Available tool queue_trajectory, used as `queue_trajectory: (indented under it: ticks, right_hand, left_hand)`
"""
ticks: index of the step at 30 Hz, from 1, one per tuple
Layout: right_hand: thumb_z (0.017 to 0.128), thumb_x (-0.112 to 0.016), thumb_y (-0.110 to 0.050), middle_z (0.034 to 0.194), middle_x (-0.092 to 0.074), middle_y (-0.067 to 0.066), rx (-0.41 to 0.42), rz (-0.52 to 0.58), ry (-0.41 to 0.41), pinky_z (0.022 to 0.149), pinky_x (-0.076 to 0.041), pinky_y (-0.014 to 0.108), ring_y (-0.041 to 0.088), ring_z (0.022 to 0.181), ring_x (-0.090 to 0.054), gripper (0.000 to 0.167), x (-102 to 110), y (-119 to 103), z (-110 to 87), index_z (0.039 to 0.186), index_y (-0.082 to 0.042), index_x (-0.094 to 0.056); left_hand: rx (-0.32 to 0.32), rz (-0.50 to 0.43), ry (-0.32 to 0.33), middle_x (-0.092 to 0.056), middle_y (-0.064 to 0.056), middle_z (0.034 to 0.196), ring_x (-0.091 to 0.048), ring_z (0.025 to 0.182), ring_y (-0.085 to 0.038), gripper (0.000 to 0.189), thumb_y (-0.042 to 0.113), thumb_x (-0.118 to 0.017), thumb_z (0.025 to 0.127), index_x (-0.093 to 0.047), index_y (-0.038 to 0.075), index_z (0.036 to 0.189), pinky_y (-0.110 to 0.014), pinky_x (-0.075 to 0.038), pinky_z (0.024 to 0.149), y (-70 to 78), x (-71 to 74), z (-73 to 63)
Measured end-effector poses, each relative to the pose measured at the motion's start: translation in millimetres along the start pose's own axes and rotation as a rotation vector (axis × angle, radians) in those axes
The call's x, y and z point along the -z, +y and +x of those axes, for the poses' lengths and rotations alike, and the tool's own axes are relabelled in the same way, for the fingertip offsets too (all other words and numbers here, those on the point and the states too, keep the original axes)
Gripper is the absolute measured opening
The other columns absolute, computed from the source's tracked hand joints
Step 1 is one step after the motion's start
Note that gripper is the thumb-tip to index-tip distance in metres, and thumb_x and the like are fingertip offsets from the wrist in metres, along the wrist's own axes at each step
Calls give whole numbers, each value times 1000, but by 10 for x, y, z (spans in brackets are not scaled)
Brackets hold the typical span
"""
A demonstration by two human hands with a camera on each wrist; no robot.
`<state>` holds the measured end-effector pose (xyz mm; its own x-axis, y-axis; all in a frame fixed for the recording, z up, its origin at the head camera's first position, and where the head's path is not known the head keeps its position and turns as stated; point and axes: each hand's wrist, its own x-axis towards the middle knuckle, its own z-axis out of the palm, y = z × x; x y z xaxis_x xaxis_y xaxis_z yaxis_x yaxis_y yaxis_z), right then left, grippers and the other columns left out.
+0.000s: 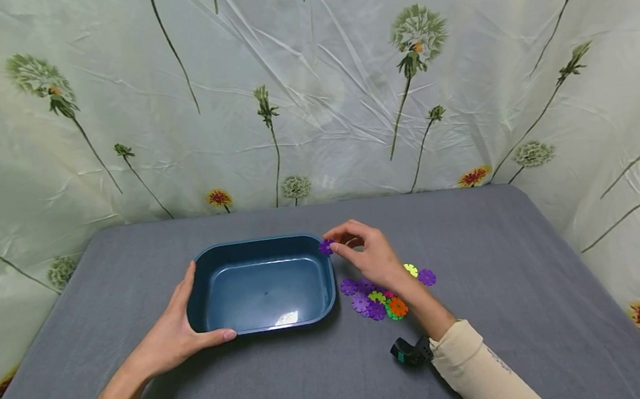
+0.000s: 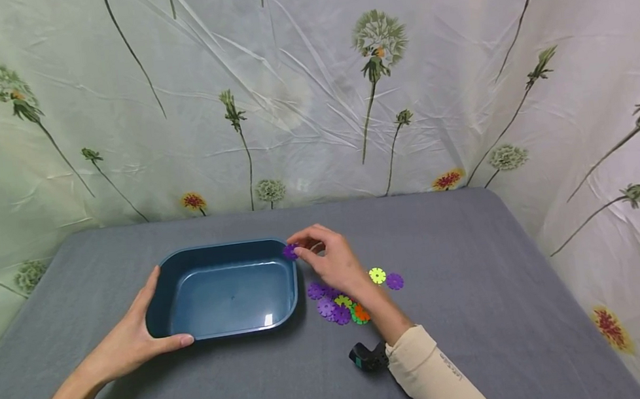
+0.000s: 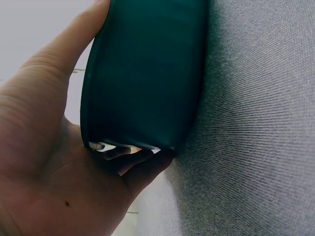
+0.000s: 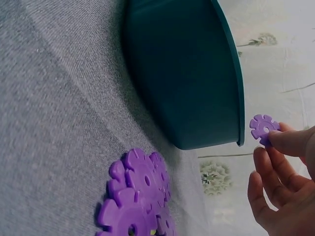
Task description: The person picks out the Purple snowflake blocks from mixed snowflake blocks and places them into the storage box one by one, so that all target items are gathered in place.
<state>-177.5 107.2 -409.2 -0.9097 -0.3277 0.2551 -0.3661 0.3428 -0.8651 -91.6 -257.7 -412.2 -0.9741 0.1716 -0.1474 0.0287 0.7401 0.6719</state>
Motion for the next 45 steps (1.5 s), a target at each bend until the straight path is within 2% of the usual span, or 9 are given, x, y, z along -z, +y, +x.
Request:
queue_trajectory:
  ticks: [17, 24, 31, 36, 40, 45]
  right_hand:
    - [100, -70, -14, 112, -75, 6, -20, -15, -52, 91, -56, 44, 25, 96, -72, 17, -112, 36, 95, 115, -13, -77]
    - [100, -71, -15, 111, -76, 5, -30, -27, -65, 92, -56, 43, 20, 98, -70, 17, -145, 10, 129, 115, -15, -78]
    - [98, -73, -16, 107, -77, 2, -14, -95, -63, 92, -53, 40, 17, 97, -65, 16, -173, 2, 182, 113, -16, -80]
    - [97, -75, -15, 105, -78, 1, -11, -119, -47, 86, -47, 37, 24, 96, -61, 16, -201, 10, 201, 111, -18, -81]
    - [96, -75, -13, 103, -77, 1, -17, -134, -39, 83, -46, 40, 28, 97, -61, 15, -217, 25, 209, 109, -18, -82]
    - [96, -75, -13, 104, -78, 0, -10, -150, -51, 87, -50, 49, 31, 101, -64, 14, -220, 28, 230, 107, -18, -82]
  left_hand:
    - [0, -2, 4, -4, -35, 171, -19, 152, -62, 142, 43, -91, 76, 15, 18, 167, -79, -31, 109, -4, 10, -7]
    - [8, 14, 6, -4, -35, 171, -22, 151, -61, 142, 44, -91, 76, 15, 17, 167, -79, -32, 109, 10, 5, -5]
    - [14, 14, 0, -4, -36, 170, -22, 150, -62, 142, 45, -90, 77, 16, 18, 167, -79, -32, 109, 13, 4, -8]
    - [8, -6, -12, -2, -35, 171, -20, 151, -63, 140, 44, -89, 79, 17, 20, 167, -79, -32, 108, -1, 8, -21]
    - [6, -9, -10, -2, -34, 171, -19, 152, -62, 140, 45, -89, 79, 17, 21, 167, -78, -32, 108, -6, 5, -25]
    - [13, -9, -5, -2, -34, 171, -19, 152, -61, 140, 47, -89, 79, 17, 22, 167, -79, -32, 109, -3, 5, -23]
